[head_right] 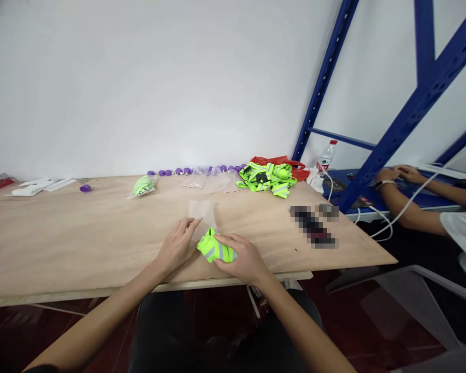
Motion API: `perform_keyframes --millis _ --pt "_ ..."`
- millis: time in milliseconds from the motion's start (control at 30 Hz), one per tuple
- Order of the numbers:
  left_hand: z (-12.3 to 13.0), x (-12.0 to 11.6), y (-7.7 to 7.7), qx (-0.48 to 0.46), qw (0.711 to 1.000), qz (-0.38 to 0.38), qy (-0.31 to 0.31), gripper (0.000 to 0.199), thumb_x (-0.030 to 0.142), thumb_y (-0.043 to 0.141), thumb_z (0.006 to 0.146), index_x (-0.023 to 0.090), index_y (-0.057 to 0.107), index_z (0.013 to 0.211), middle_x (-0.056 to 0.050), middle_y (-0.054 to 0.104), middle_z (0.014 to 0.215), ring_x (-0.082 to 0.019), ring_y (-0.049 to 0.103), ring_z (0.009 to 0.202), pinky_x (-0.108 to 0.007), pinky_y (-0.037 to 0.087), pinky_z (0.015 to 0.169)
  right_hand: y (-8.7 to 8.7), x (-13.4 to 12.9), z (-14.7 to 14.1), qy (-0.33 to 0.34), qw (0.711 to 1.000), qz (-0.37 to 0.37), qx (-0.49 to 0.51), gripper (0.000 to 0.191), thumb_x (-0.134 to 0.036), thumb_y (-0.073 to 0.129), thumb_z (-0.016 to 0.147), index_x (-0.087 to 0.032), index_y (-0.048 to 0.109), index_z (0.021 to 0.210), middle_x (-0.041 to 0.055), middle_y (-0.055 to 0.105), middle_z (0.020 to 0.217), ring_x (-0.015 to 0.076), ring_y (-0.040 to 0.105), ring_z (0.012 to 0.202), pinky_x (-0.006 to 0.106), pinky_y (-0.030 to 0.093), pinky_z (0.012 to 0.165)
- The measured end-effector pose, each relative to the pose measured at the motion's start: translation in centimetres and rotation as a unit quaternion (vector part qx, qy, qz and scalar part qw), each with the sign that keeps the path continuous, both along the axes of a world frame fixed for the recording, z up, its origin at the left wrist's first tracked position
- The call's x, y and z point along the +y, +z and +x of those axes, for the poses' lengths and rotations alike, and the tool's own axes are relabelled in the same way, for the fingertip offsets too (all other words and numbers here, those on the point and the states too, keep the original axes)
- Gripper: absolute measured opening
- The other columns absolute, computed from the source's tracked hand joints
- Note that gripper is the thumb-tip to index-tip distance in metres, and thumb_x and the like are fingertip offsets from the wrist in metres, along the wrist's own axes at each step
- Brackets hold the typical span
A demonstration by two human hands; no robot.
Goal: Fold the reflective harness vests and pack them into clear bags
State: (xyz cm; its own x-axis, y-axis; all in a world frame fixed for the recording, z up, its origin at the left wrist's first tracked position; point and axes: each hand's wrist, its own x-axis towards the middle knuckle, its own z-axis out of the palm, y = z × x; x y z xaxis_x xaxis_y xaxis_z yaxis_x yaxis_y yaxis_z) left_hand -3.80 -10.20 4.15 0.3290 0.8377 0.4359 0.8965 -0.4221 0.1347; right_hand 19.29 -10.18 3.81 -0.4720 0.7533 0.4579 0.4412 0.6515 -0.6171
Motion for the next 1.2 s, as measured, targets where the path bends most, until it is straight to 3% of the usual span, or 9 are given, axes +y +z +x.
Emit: perform_keyframes --millis 167,467,733,800,833,933,1000,1067,1200 --pt "0.8 -1.0 -0.7 0.022 0.999 -0.004 -0.049 0.074 0.002 0.047 0.078 0.021 0.033 0.148 -0.015 0.053 0.127 -0.029 0.056 0.113 -0.041 0.053 0.089 -0.4 -0.3 0.2 -0.007 0.998 0.024 -0.060 0.055 -0.025 0.071 0.076 -0.025 0.065 0.130 0.0075 0.068 0.127 0.0263 0.066 0.112 0.039 0.054 0.098" --pt "0.6 -2.2 0.2 -0.004 0.991 0.020 -0.135 0.052 0.017 0.048 0.094 0.022 0.045 0.146 -0.014 0.060 0.116 -0.027 0.058 0.101 -0.042 0.052 0.086 -0.1 -0.1 0.0 -0.116 0.988 -0.012 -0.096 0.081 -0.030 0.070 0.078 -0.028 0.036 0.152 0.0078 0.068 0.127 0.0293 0.065 0.114 0.042 0.055 0.089" --pt "-0.6 -2.7 0.7 -0.222 0.951 -0.023 -0.217 0.040 0.018 0.058 0.091 0.027 0.066 0.130 -0.011 0.064 0.120 -0.025 0.060 0.109 -0.040 0.051 0.095 -0.7 -0.1 -0.2 -0.106 0.991 0.021 -0.079 0.056 -0.027 0.068 0.080 -0.028 0.059 0.135 0.0055 0.068 0.126 0.0278 0.065 0.113 0.041 0.055 0.092" --pt "-0.4 -3.3 -0.4 -0.378 0.909 -0.005 -0.175 0.027 0.021 0.060 0.092 0.026 0.074 0.114 -0.009 0.069 0.110 -0.024 0.064 0.103 -0.037 0.052 0.091 -0.8 0.0 -0.1 -0.108 0.993 0.022 -0.037 0.055 -0.027 0.069 0.080 -0.029 0.060 0.134 0.0045 0.068 0.125 0.0269 0.065 0.113 0.040 0.055 0.094" --pt "-0.1 -3.5 -1.0 -0.483 0.866 0.010 -0.130 0.020 0.024 0.062 0.092 0.025 0.075 0.107 -0.008 0.070 0.104 -0.023 0.066 0.097 -0.036 0.053 0.087 -0.8 0.0 0.0 -0.107 0.994 0.024 -0.020 0.055 -0.028 0.070 0.080 -0.029 0.060 0.134 0.0043 0.068 0.126 0.0266 0.065 0.114 0.039 0.055 0.095" --pt "1.6 -3.6 -2.3 -0.762 0.647 -0.005 0.002 0.025 0.037 0.072 0.086 0.024 0.068 0.107 -0.005 0.070 0.104 -0.021 0.068 0.095 -0.035 0.055 0.084 -0.8 -0.1 -0.1 -0.090 0.995 0.036 0.016 0.056 -0.027 0.072 0.079 -0.028 0.059 0.133 0.0046 0.068 0.127 0.0260 0.065 0.115 0.038 0.054 0.097" --pt "3.2 -3.2 -2.2 -0.839 0.540 -0.067 0.007 0.049 0.042 0.080 0.078 0.026 0.061 0.120 -0.007 0.067 0.121 -0.024 0.066 0.108 -0.038 0.054 0.090 -0.8 -0.3 -0.2 -0.077 0.996 0.045 0.025 0.056 -0.027 0.072 0.079 -0.027 0.059 0.133 0.0051 0.067 0.127 0.0258 0.064 0.116 0.038 0.054 0.098" --pt "4.5 -2.4 -1.5 -0.856 0.504 -0.115 -0.029 0.066 0.045 0.085 0.071 0.024 0.057 0.127 -0.011 0.065 0.130 -0.026 0.064 0.115 -0.038 0.051 0.095 -0.8 -0.6 -0.5 -0.066 0.996 0.055 0.024 0.056 -0.026 0.072 0.079 -0.026 0.058 0.133 0.0057 0.067 0.127 0.0259 0.064 0.116 0.039 0.053 0.098" --pt "5.9 -1.3 -0.4 -0.833 0.529 -0.148 -0.065 0.074 0.037 0.088 0.068 0.020 0.055 0.132 -0.013 0.069 0.125 -0.027 0.066 0.111 -0.037 0.050 0.096 -1.0 -0.9 -0.8 -0.048 0.995 0.085 0.013 0.054 -0.024 0.071 0.079 -0.025 0.058 0.132 0.0063 0.068 0.125 0.0257 0.064 0.114 0.039 0.054 0.097"
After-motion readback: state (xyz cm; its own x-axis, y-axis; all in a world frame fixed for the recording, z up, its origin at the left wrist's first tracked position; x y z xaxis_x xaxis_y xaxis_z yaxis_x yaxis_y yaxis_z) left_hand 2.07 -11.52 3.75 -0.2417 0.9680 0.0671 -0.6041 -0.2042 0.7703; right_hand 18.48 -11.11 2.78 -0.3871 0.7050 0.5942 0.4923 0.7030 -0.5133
